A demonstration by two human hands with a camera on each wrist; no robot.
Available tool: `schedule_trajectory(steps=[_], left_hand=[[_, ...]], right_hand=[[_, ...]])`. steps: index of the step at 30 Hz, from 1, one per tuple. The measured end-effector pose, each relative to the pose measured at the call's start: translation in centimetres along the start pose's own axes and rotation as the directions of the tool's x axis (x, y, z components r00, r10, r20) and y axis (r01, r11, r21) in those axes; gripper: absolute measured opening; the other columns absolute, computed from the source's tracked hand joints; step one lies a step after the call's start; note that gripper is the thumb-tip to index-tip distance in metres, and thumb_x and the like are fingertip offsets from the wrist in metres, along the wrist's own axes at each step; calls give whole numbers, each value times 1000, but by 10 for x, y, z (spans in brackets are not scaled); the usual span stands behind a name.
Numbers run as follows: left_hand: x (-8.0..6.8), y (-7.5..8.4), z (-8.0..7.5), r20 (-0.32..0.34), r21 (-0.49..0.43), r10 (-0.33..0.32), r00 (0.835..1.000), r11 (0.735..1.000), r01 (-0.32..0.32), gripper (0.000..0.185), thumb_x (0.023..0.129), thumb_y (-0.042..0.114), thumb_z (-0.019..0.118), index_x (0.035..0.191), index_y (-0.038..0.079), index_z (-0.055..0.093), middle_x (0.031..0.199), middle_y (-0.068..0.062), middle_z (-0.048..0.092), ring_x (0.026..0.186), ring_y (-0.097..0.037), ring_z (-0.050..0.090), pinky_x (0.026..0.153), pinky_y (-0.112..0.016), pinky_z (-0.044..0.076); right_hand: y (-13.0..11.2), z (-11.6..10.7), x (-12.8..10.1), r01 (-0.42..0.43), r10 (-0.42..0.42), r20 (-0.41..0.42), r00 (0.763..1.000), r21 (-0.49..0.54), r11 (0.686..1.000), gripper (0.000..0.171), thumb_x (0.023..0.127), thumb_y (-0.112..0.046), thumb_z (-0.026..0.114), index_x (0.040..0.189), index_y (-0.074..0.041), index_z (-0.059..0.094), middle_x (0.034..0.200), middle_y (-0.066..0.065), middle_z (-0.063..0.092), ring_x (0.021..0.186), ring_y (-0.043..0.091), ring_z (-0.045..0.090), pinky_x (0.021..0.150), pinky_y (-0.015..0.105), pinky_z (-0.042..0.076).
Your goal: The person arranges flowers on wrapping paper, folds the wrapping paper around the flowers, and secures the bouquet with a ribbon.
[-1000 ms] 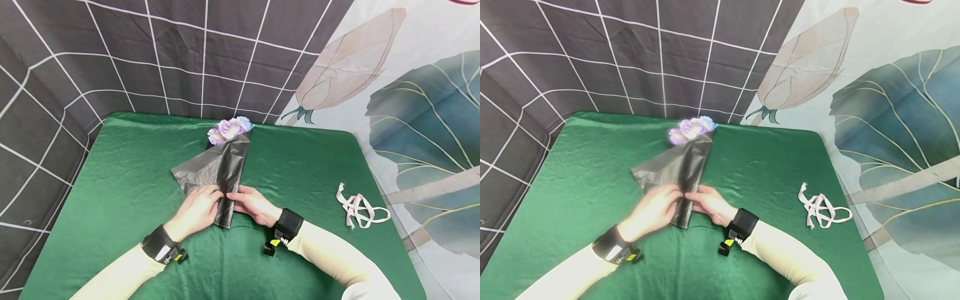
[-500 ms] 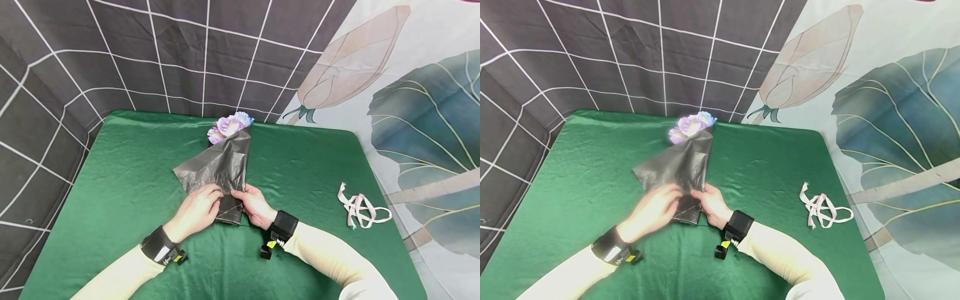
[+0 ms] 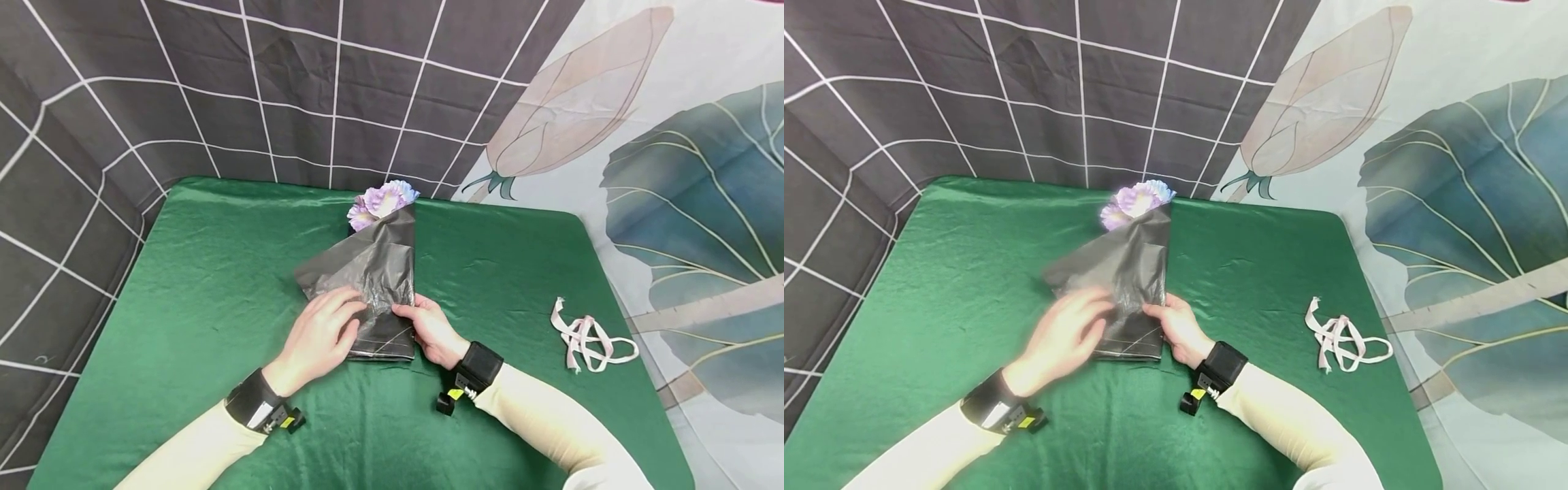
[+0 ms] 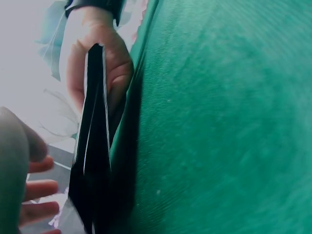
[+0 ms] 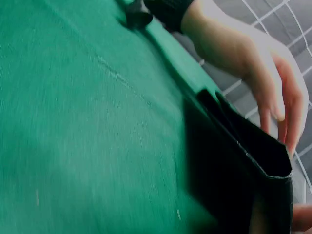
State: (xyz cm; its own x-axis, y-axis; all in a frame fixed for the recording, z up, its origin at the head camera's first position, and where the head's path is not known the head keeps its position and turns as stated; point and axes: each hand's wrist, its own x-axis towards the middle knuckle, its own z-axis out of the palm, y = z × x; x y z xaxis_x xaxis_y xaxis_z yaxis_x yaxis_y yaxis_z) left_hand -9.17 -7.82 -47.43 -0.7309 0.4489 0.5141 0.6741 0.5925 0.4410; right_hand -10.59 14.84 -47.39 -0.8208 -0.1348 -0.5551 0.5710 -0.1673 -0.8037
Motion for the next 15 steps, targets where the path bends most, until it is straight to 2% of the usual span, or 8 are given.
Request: schedule_trajectory(steps=[5, 10, 13, 15], left_hand=[[4, 0, -6, -111, -35, 36, 993, 999, -40, 27, 88, 16, 54, 111, 11, 68, 125, -7, 60, 124, -24, 50, 105, -40, 35], [5, 0, -5, -143, -46, 45, 989, 998, -52, 27, 85, 12, 57, 110, 11, 68, 124, -7, 61, 121, -25, 52, 103, -40, 36], [4, 1, -6, -165, -47, 50, 985, 997, -58, 28, 83, 9, 59, 109, 10, 69, 123, -7, 61, 120, -25, 53, 102, -40, 37], [5, 2, -9, -209, -50, 65, 976, 996, -77, 29, 81, 8, 59, 108, 10, 69, 122, -8, 62, 119, -26, 53, 100, -42, 38]], right_hand=[[-9, -25, -2, -14, 14, -2, 1000, -13, 1000, 28, 86, -12, 65, 112, -6, 59, 87, 2, 69, 72, 13, 66, 63, 28, 53], [-23, -61, -7, -45, 45, 11, 999, -9, 999, 19, 86, -12, 64, 104, -10, 59, 83, 1, 68, 70, 13, 66, 63, 29, 53], [-28, -79, -14, -53, 53, 11, 999, -15, 998, 19, 87, -12, 63, 105, -11, 58, 84, 1, 68, 71, 14, 66, 64, 29, 54], [-27, -83, -19, -62, 62, 11, 998, -3, 998, 20, 87, -13, 62, 107, -11, 58, 85, 2, 69, 72, 15, 66, 65, 30, 54]])
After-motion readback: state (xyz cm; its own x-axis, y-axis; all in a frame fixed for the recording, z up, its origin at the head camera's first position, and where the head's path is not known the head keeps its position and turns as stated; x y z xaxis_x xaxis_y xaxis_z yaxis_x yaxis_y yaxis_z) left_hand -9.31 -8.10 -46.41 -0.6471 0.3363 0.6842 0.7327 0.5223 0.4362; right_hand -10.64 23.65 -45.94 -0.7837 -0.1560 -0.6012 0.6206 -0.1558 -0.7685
